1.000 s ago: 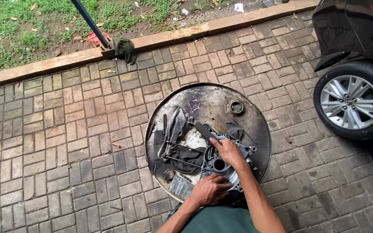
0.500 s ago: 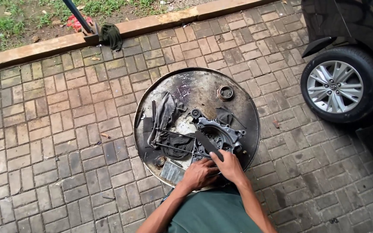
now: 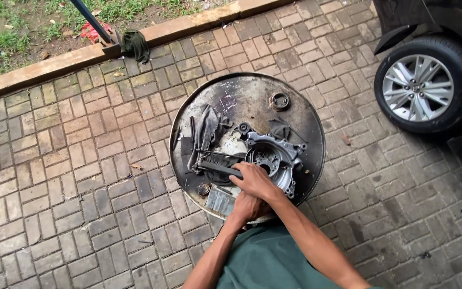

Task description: The person cleans a metallic mechanical component resting on a large metal drum using a dark cloth. They wipe the surface and edges of the part repeatedly while holding it steady with their other hand.

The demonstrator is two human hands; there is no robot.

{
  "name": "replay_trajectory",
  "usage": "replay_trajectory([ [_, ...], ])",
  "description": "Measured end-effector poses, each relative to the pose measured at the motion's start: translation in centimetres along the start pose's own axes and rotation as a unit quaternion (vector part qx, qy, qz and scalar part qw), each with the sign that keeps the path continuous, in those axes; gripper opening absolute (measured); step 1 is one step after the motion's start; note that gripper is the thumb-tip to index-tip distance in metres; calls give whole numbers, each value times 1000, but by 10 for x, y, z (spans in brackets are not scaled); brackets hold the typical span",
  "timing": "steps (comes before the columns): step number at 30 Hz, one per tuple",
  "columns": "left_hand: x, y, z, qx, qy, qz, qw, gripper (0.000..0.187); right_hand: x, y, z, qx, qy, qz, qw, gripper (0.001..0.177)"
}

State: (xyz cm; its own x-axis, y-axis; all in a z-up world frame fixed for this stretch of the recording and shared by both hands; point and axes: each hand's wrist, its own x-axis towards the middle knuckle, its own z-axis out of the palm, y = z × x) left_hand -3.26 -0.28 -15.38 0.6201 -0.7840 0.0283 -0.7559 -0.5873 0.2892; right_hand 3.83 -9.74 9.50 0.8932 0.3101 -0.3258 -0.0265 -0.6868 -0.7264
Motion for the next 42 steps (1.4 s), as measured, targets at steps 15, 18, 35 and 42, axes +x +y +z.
replay_trajectory([
  [15, 11, 27, -200, -203, -19, 50, 978, 44, -120, 160, 37, 339, 494, 134, 790, 14],
  [18, 12, 29, -203, -206, -19, 50, 977, 44, -140, 175, 34, 182, 438, 178, 862, 17],
  [35, 15, 27, -161, -202, -15, 36, 979, 36, -115, 147, 104, 14, 316, 213, 925, 63],
  [42, 14, 26, -164, -204, -5, 47, 978, 34, -117, 170, 126, 47, 289, 222, 930, 34],
])
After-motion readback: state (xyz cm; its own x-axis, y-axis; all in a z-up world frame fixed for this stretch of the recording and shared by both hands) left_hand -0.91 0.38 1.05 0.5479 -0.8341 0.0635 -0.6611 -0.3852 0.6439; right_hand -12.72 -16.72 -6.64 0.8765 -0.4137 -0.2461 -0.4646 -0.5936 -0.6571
